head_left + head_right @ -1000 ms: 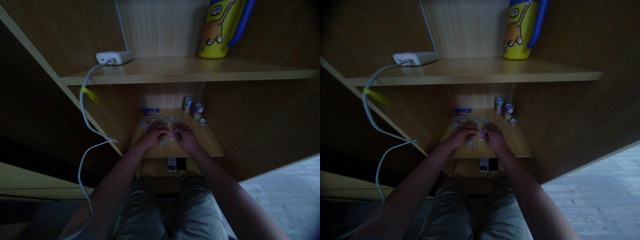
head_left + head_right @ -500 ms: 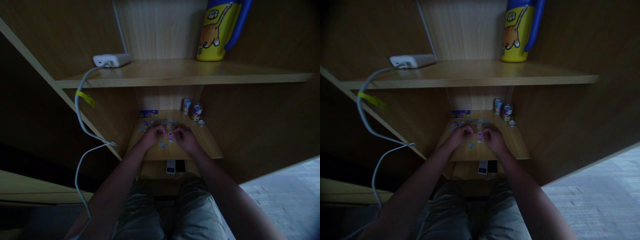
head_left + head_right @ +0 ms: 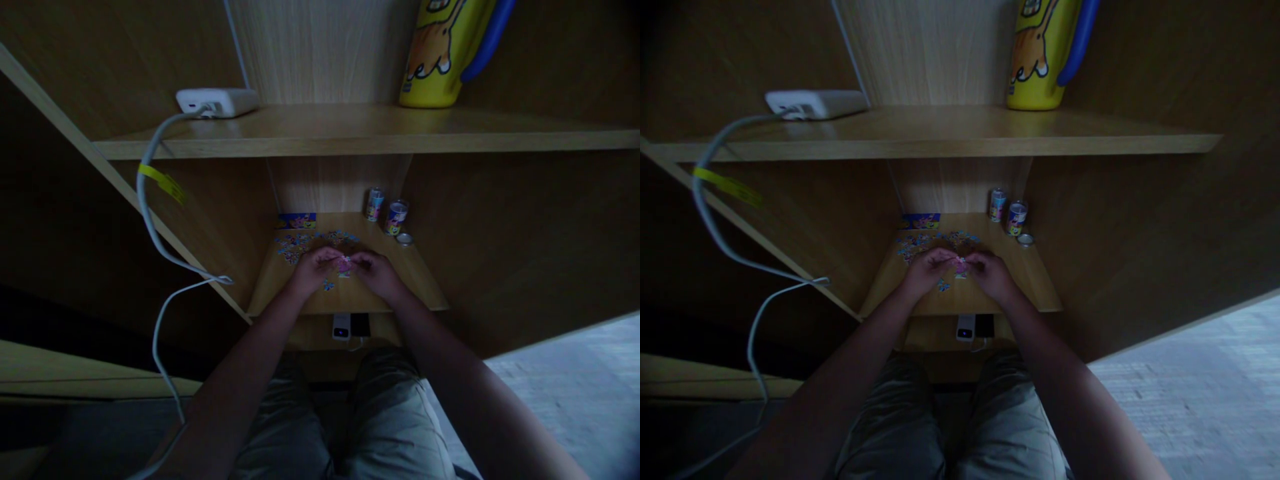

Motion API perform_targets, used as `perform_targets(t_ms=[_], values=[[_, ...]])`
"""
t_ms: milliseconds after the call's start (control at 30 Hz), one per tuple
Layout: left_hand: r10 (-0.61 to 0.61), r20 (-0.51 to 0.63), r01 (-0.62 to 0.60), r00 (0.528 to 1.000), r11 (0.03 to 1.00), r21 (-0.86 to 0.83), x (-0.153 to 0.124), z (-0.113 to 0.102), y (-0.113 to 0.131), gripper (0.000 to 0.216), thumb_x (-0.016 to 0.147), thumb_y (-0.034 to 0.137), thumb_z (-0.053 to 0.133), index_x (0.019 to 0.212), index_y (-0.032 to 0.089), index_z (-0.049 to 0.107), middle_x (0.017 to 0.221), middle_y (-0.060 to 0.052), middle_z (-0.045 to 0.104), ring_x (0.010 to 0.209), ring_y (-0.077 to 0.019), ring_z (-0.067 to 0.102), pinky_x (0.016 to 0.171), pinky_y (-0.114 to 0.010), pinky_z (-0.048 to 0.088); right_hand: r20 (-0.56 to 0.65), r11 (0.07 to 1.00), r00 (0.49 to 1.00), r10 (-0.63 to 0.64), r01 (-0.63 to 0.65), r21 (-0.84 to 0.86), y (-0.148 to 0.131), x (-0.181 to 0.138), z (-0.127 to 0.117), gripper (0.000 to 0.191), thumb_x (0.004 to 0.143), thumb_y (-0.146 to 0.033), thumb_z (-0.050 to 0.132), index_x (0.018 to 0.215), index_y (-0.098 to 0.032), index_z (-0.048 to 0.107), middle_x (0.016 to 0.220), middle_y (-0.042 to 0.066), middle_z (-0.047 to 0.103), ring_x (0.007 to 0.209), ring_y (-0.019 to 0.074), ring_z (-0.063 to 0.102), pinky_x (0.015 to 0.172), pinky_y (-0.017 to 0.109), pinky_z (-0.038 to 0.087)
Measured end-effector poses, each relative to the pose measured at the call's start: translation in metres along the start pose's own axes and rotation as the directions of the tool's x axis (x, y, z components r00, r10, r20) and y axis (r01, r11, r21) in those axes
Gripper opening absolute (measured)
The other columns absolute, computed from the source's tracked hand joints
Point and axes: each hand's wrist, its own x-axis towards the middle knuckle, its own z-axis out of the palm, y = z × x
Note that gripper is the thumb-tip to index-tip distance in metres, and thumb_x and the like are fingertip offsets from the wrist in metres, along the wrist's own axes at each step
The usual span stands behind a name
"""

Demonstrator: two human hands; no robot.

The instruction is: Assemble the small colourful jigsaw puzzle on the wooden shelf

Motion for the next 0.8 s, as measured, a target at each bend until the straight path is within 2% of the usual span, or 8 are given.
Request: perform_targets(t_ms=[267,533,667,800], values=[[-0.073,0.038,0.073,0.997,0.997,-0.001,-0.004,0.003,0.002,0.04,0.093,0.059,0.087,0.103,0.021,0.077,0.104,-0.008,0.088,0.096,-0.0241,0.085,0.091,-0.039,0.068,-0.051,0.998,0.998,0.045,-0.043,0.042,-0.002,-0.002,0.001,0.034,0.098,-0.06,0.074,0.099,-0.027,0.081,0.099,0.005,0.086,0.092,0.0238,0.079,0.09,0.038,0.064],[-0.051,0.037,0.05,0.998,0.998,0.042,-0.003,0.004,0.001,0.041,0.092,0.06,0.087,0.1,0.021,0.077,0.101,-0.008,0.088,0.094,-0.0242,0.085,0.087,-0.037,0.067,-0.014,0.996,0.999,0.04,-0.039,0.077,0.0,-0.004,0.003,0.037,0.099,-0.062,0.073,0.105,-0.027,0.081,0.106,0.005,0.086,0.099,0.0241,0.081,0.095,0.04,0.064],[0.006,0.044,-0.011,0.999,0.991,0.136,-0.005,0.005,0.005,0.029,0.099,0.052,0.082,0.102,0.023,0.077,0.101,-0.005,0.087,0.093,-0.0224,0.083,0.087,-0.036,0.066,-0.031,0.998,0.999,0.036,-0.034,0.048,0.002,-0.003,0.002,0.036,0.1,-0.062,0.071,0.103,-0.027,0.082,0.102,0.004,0.086,0.094,0.0238,0.08,0.09,0.038,0.063],[0.149,-0.004,-0.136,0.989,0.909,0.394,-0.005,0.002,0.008,0.01,0.105,0.032,0.072,0.103,0.025,0.079,0.105,-0.005,0.085,0.102,-0.024,0.08,0.101,-0.043,0.063,-0.186,0.997,0.98,0.069,-0.073,-0.013,0.01,0.0,-0.003,0.038,0.099,-0.064,0.073,0.097,-0.028,0.083,0.101,0.005,0.087,0.093,0.0259,0.08,0.09,0.04,0.064]])
